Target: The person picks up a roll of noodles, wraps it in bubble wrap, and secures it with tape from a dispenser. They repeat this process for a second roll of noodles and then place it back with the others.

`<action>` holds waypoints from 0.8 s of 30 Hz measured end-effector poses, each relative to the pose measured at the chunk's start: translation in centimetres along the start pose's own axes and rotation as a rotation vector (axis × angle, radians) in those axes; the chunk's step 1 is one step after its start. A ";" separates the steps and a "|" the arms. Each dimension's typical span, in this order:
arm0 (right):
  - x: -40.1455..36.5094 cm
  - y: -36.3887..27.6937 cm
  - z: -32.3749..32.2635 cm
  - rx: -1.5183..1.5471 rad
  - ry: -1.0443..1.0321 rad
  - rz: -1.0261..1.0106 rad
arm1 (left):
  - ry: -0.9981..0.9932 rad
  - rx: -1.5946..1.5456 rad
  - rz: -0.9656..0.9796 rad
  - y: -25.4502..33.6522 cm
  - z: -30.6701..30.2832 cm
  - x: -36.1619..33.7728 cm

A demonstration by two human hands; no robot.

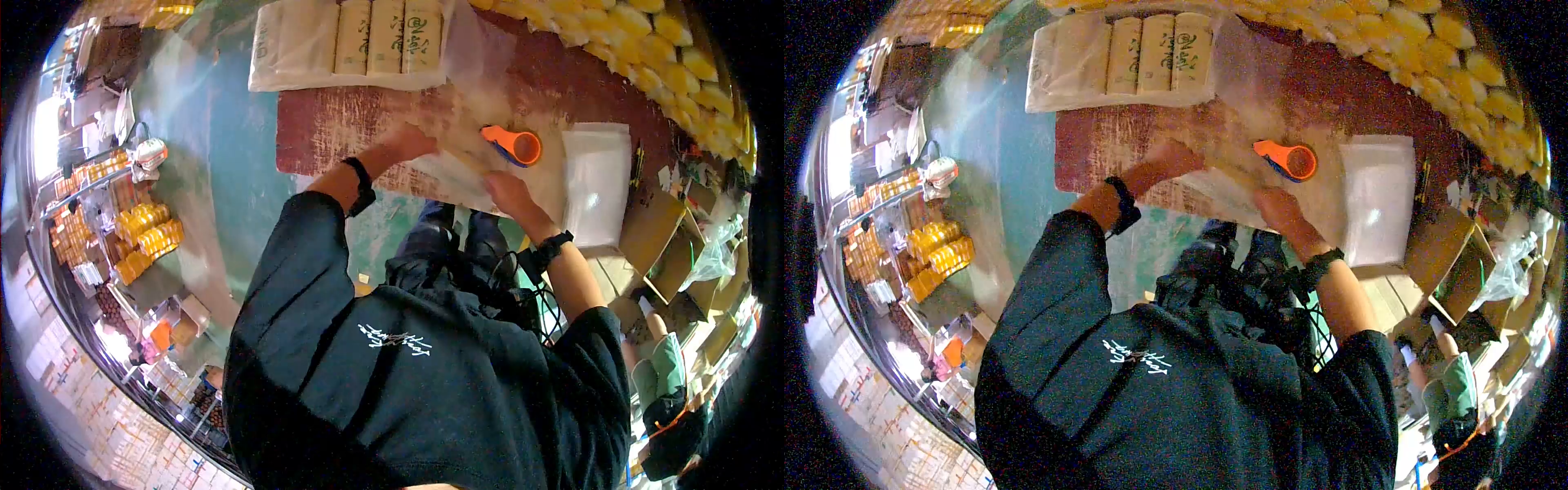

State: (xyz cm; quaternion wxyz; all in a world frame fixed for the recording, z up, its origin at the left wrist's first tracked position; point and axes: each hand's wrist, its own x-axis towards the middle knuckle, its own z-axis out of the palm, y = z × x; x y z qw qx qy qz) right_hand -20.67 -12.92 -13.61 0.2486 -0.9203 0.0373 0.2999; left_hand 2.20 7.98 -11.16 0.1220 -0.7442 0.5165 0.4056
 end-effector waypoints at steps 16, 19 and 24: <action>1.3 -0.7 -1.2 0.216 0.206 0.139 | 0.628 -0.154 0.363 -4.6 6.8 6.9; 3.4 -2.5 -0.3 0.243 0.143 -0.017 | 0.680 -0.135 0.351 -3.8 5.6 5.4; 5.9 -2.5 1.5 0.308 0.119 0.074 | 1.090 0.094 0.354 -1.6 3.2 4.1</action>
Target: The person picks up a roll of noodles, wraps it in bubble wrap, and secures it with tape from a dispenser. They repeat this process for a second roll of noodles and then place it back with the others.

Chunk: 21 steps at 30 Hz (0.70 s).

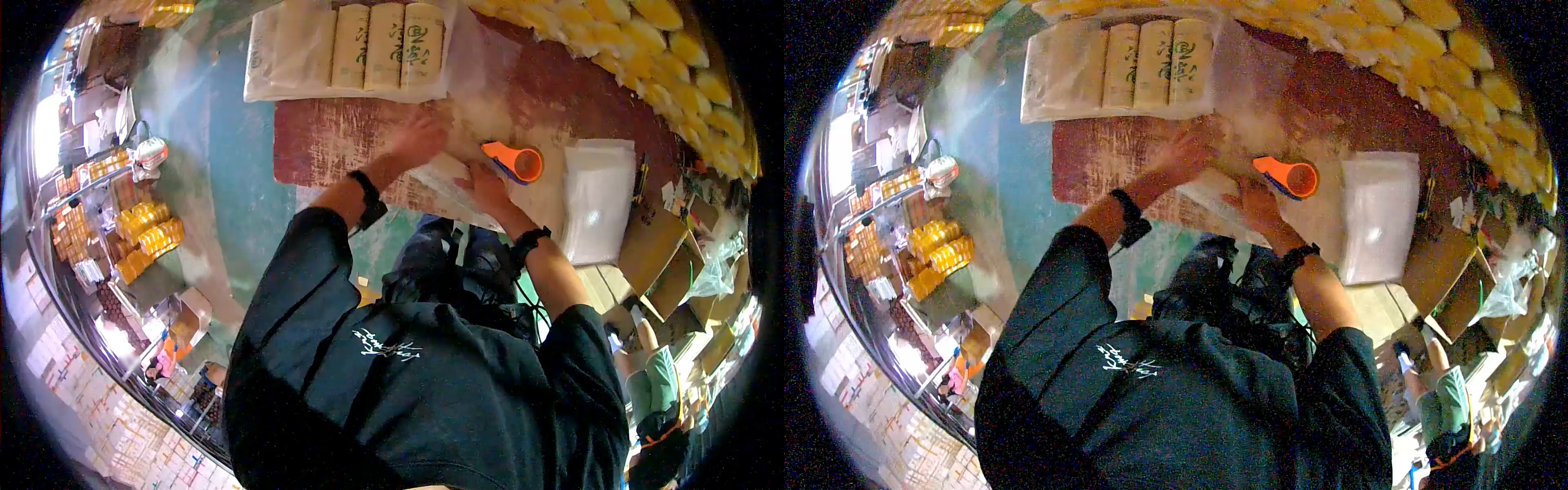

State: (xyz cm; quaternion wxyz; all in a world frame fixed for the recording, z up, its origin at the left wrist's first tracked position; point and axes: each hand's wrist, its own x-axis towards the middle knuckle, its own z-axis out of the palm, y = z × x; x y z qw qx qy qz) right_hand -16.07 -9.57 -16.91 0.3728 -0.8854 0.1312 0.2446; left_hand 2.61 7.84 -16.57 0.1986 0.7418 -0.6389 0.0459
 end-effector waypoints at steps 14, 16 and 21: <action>-0.7 -0.5 0.7 0.044 0.048 -0.025 | 0.112 -0.662 -1.222 13.8 9.2 -5.4; -0.7 -0.4 1.7 0.056 0.040 -0.001 | 0.248 -0.800 -1.333 14.0 6.5 -1.9; 1.3 3.4 4.4 0.421 -0.254 -0.145 | -0.046 -0.524 -1.405 12.4 0.8 4.0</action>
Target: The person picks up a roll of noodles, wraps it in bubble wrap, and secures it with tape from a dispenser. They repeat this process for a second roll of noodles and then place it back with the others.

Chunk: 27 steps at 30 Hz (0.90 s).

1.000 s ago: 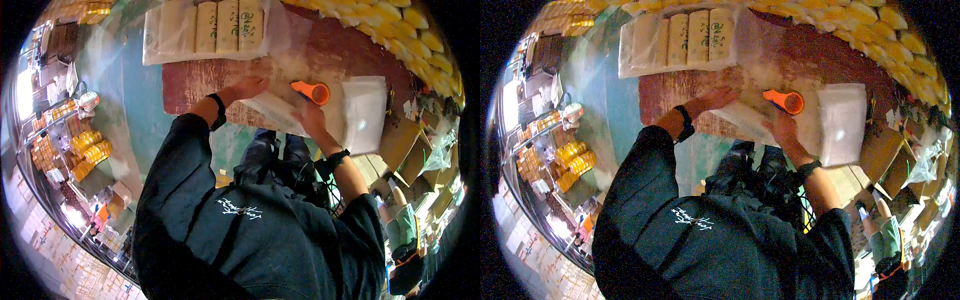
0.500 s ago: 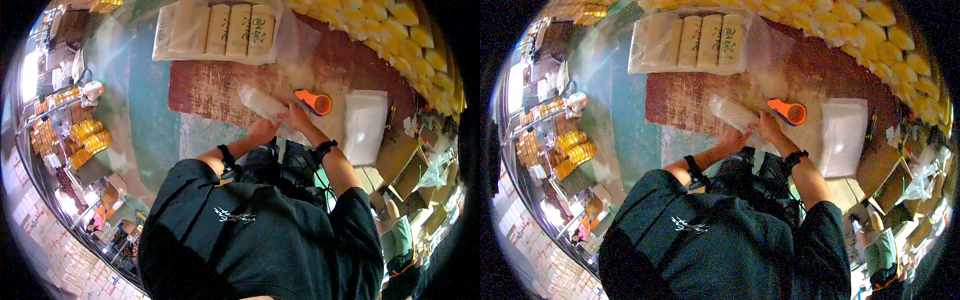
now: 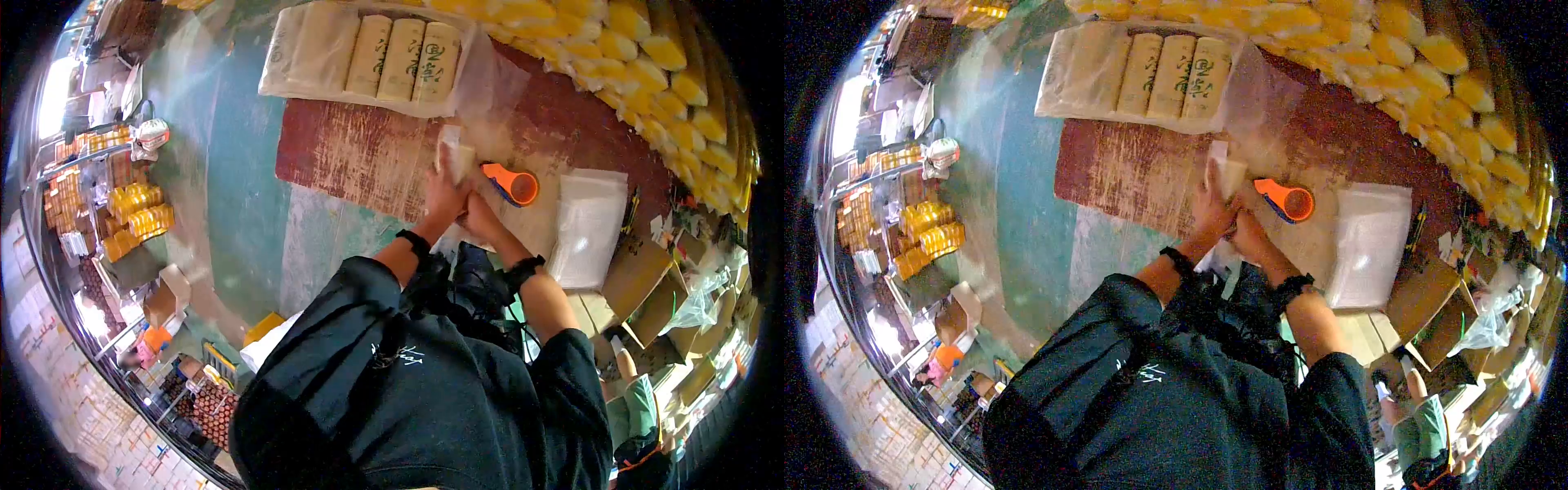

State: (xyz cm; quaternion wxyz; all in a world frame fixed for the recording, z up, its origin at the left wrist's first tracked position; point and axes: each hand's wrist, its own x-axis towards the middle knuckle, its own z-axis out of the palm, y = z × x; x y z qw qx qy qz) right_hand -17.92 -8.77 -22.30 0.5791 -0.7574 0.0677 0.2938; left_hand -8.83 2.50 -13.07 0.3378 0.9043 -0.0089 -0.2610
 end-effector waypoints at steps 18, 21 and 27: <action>-6.6 -1.1 -8.0 -0.424 0.551 0.257 | 0.033 0.327 0.593 -4.8 -0.8 -0.4; -7.9 -1.7 -8.8 -0.489 0.532 0.177 | 0.023 0.319 0.623 -5.3 -0.5 -0.1; -6.2 -12.6 -9.6 -0.170 0.267 0.312 | 0.128 0.358 0.677 -6.1 1.0 -0.5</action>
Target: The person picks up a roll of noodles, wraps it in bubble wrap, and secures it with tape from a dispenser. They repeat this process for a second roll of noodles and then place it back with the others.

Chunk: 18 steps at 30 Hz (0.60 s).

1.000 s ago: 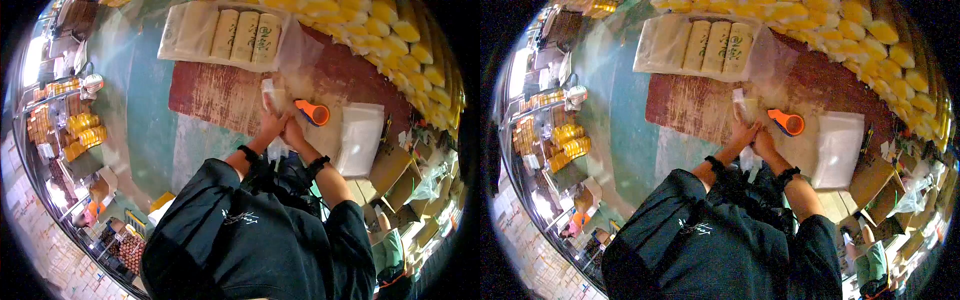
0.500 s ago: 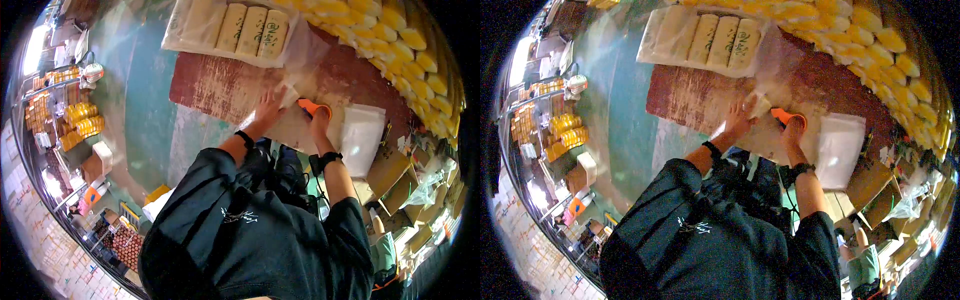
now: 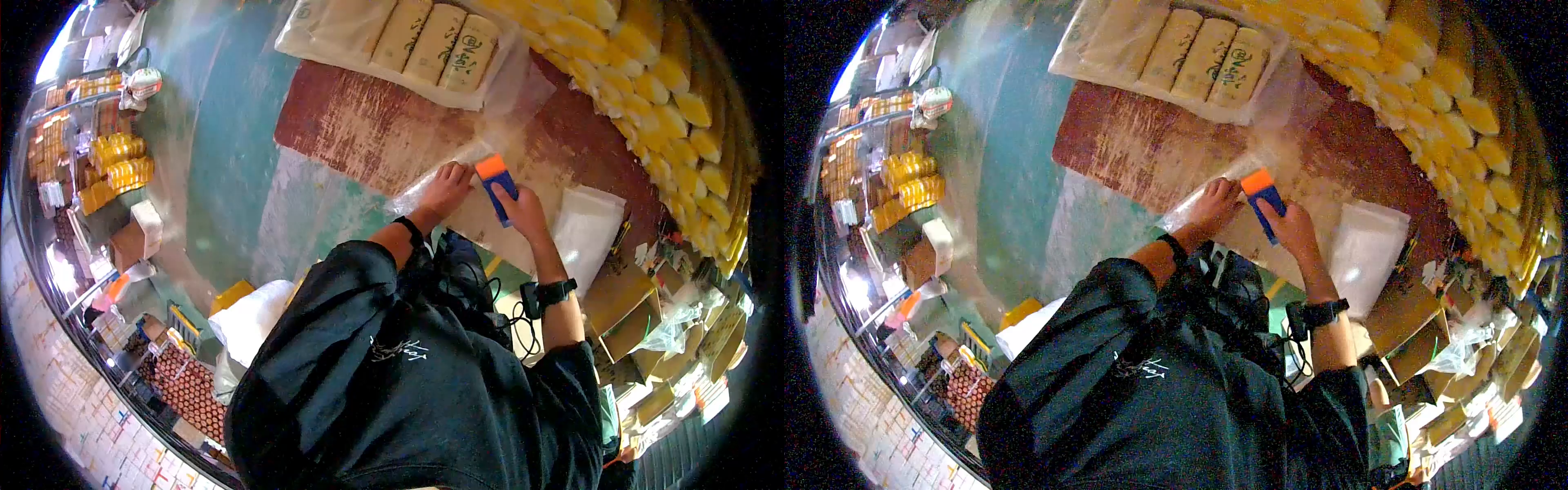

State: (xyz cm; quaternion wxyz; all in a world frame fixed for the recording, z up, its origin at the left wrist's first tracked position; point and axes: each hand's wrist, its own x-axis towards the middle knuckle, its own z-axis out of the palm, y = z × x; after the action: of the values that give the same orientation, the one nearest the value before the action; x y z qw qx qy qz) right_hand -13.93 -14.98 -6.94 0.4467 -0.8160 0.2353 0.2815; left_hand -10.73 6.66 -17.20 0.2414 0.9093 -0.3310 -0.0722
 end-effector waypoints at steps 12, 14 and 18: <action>7.6 -1.2 0.4 -0.332 -0.086 0.091 | -0.023 -0.118 -0.146 1.4 -0.9 -0.4; 6.9 -0.2 0.3 -0.234 -0.117 0.086 | 0.038 -0.236 -0.304 1.9 -1.7 0.4; 6.8 3.4 1.0 -0.055 -0.180 0.083 | 0.031 -0.339 -0.396 1.6 -2.7 1.8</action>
State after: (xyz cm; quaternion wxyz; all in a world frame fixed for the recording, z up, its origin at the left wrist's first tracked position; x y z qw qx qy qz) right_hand -11.37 -16.68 -13.94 0.4313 -0.7889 0.2202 0.3783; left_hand -9.48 5.53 -14.05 0.3767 0.9038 -0.1262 -0.1588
